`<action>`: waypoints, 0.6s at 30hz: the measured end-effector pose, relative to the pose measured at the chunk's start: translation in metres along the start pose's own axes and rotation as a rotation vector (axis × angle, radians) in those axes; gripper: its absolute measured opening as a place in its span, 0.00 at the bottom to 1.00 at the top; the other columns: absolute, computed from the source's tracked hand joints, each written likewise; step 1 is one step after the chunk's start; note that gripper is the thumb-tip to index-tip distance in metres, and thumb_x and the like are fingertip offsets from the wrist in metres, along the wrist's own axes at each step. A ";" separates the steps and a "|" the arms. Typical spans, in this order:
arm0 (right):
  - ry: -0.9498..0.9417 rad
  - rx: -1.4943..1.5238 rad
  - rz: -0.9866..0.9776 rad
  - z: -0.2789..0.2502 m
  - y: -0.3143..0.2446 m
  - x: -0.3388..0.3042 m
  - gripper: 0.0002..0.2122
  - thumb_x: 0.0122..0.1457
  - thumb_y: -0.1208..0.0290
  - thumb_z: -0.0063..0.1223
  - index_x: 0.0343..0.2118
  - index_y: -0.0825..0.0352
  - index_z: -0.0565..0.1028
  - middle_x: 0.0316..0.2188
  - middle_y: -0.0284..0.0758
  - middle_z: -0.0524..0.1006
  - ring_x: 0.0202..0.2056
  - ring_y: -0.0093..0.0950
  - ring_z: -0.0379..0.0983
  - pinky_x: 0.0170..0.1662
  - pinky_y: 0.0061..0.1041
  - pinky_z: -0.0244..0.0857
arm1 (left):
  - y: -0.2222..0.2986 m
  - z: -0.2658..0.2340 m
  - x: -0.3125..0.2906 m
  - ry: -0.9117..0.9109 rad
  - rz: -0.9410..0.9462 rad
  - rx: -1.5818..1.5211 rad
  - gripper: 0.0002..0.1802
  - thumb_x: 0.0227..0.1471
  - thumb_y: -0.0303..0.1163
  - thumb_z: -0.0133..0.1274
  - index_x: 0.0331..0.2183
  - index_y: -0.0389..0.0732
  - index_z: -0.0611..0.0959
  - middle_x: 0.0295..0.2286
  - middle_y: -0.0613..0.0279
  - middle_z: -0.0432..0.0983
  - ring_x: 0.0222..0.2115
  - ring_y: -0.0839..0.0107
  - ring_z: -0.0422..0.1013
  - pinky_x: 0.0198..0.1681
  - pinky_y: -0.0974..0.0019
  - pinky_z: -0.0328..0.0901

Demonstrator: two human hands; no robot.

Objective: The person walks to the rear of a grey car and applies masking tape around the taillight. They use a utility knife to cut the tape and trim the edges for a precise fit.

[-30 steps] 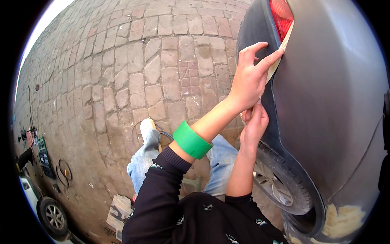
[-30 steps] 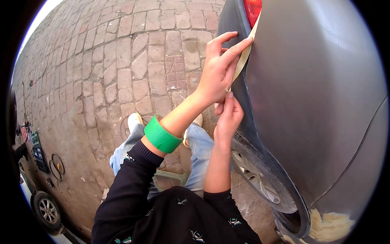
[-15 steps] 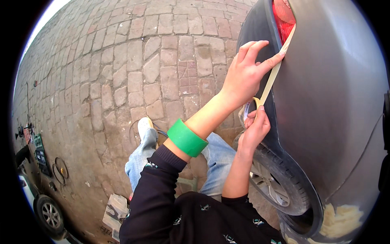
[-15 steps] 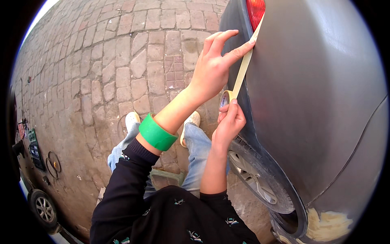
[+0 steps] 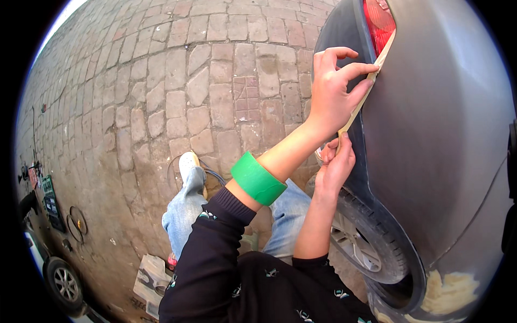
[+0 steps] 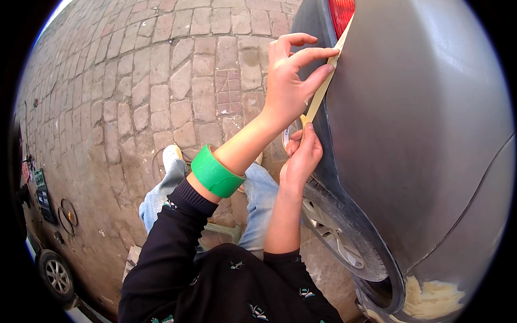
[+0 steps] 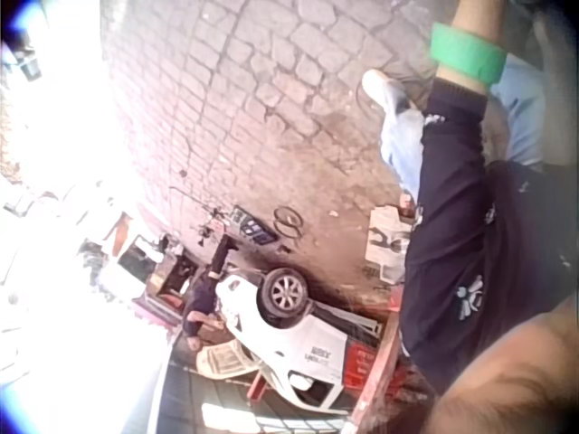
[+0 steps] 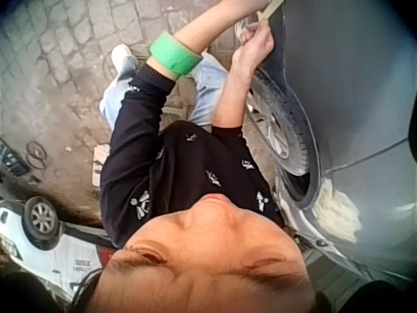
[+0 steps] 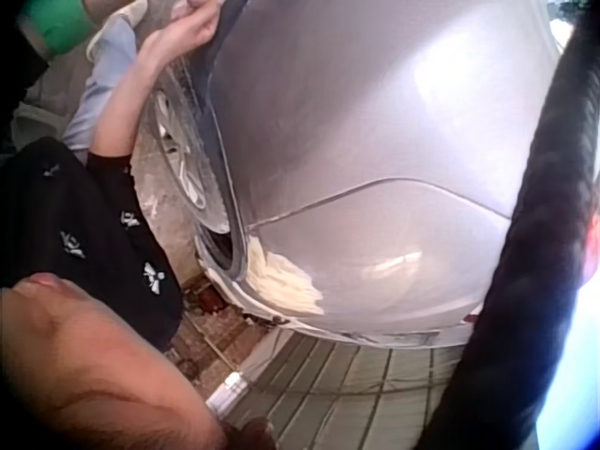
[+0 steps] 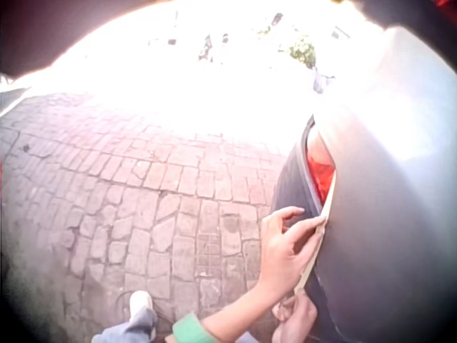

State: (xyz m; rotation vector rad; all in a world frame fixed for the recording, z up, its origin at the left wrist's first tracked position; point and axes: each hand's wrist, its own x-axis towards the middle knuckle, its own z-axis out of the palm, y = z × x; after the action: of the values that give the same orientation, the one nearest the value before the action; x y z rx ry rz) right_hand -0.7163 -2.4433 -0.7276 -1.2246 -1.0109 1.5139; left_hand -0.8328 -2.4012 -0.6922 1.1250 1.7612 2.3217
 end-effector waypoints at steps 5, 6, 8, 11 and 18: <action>-0.031 0.021 0.023 0.001 -0.001 0.001 0.17 0.62 0.64 0.44 0.16 0.65 0.65 0.10 0.24 0.58 0.13 0.14 0.51 0.17 0.17 0.44 | 0.004 0.002 0.005 -0.003 -0.017 -0.044 0.14 0.38 0.26 0.59 0.33 0.49 0.84 0.42 0.61 0.66 0.45 0.63 0.58 0.48 0.62 0.58; -0.047 0.036 0.039 0.000 -0.001 0.001 0.17 0.62 0.64 0.44 0.16 0.65 0.65 0.10 0.25 0.58 0.13 0.14 0.52 0.18 0.17 0.44 | 0.005 0.003 0.006 -0.015 -0.025 -0.053 0.14 0.38 0.26 0.58 0.33 0.48 0.83 0.42 0.61 0.65 0.45 0.63 0.58 0.48 0.61 0.58; -0.078 0.065 0.074 -0.001 0.000 0.002 0.17 0.61 0.64 0.44 0.17 0.65 0.66 0.10 0.25 0.58 0.14 0.14 0.52 0.18 0.17 0.45 | 0.005 0.004 0.007 -0.034 -0.036 -0.063 0.14 0.38 0.26 0.57 0.33 0.47 0.82 0.41 0.61 0.64 0.45 0.63 0.57 0.48 0.61 0.58; -0.086 0.094 0.103 -0.004 0.000 0.003 0.17 0.61 0.62 0.45 0.17 0.65 0.66 0.11 0.25 0.58 0.14 0.15 0.53 0.19 0.17 0.46 | 0.003 0.005 0.009 -0.059 -0.064 -0.086 0.13 0.38 0.27 0.57 0.33 0.45 0.82 0.41 0.62 0.64 0.46 0.63 0.57 0.48 0.61 0.58; -0.084 0.138 0.111 -0.003 -0.002 0.002 0.17 0.60 0.61 0.45 0.17 0.64 0.65 0.11 0.26 0.57 0.15 0.17 0.53 0.21 0.18 0.47 | -0.001 -0.001 0.019 -0.144 -0.127 -0.145 0.11 0.38 0.29 0.58 0.31 0.45 0.81 0.41 0.61 0.63 0.47 0.65 0.57 0.48 0.62 0.58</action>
State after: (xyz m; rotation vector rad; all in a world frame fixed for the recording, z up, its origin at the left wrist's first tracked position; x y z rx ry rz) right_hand -0.7131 -2.4406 -0.7263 -1.1438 -0.8889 1.7043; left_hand -0.8477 -2.3936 -0.6829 1.0933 1.5406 2.1947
